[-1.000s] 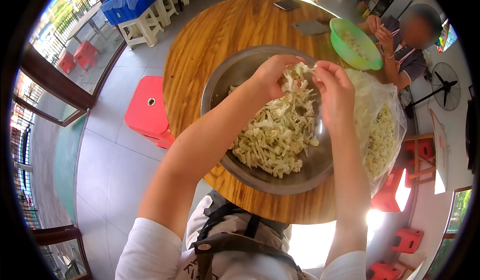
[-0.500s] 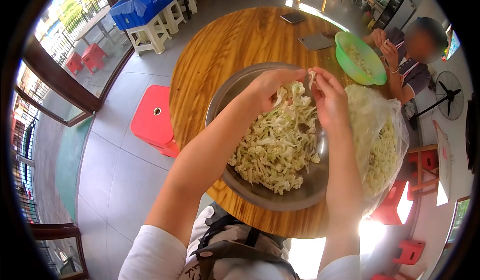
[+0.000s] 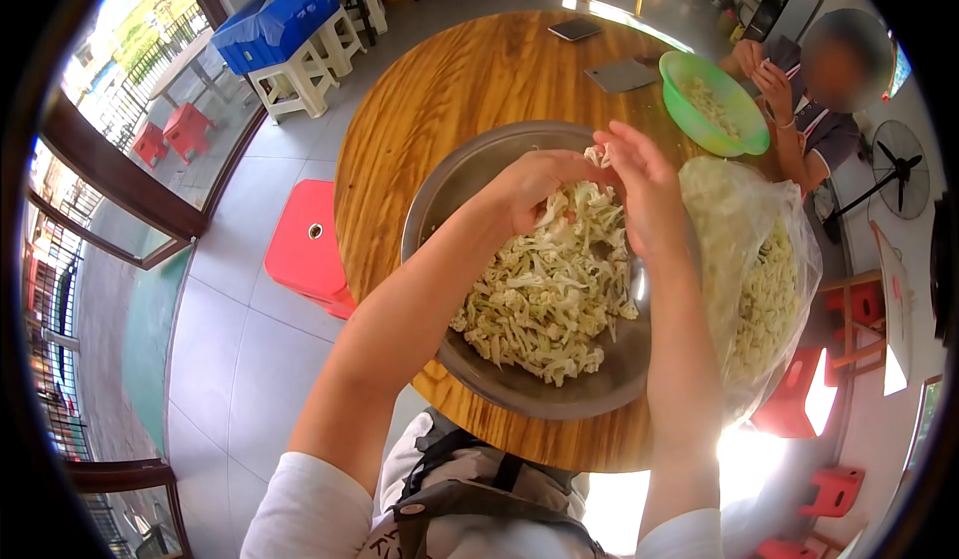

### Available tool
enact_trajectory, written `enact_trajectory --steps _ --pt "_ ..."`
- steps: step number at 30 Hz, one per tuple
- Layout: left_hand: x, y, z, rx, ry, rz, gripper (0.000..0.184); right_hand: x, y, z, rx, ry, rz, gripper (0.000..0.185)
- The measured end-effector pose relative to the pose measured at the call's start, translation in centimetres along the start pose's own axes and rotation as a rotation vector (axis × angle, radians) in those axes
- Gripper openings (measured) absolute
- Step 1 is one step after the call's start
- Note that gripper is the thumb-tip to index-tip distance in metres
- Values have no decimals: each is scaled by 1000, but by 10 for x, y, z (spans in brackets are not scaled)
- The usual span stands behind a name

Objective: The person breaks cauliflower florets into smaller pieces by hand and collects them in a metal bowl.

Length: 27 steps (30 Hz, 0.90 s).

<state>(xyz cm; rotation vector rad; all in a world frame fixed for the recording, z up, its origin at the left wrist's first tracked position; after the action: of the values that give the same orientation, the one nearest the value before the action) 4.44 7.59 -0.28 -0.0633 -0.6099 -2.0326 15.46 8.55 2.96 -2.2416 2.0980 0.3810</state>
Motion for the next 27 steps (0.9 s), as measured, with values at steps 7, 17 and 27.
enact_trajectory --steps 7,17,27 --pt "7 -7 0 212 -40 146 20 4 -10 0 217 79 116 24" --pt "-10 -25 -5 480 77 208 17 16 22 -26 494 -123 -55 28" --pt "-15 -31 -8 515 101 162 20 7 8 9 -319 232 -60 23"
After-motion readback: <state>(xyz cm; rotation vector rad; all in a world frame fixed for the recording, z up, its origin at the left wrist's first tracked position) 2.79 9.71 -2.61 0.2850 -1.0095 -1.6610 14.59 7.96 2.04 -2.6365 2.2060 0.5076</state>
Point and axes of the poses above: each hand's wrist, its own x-axis away from the middle knuckle, its own y-axis out of the palm, z = x × y, the point moved 8 cm from there along -x, towards the middle knuckle, and after that the axes turned 2 degrees about -z, right-handed, at the moved point
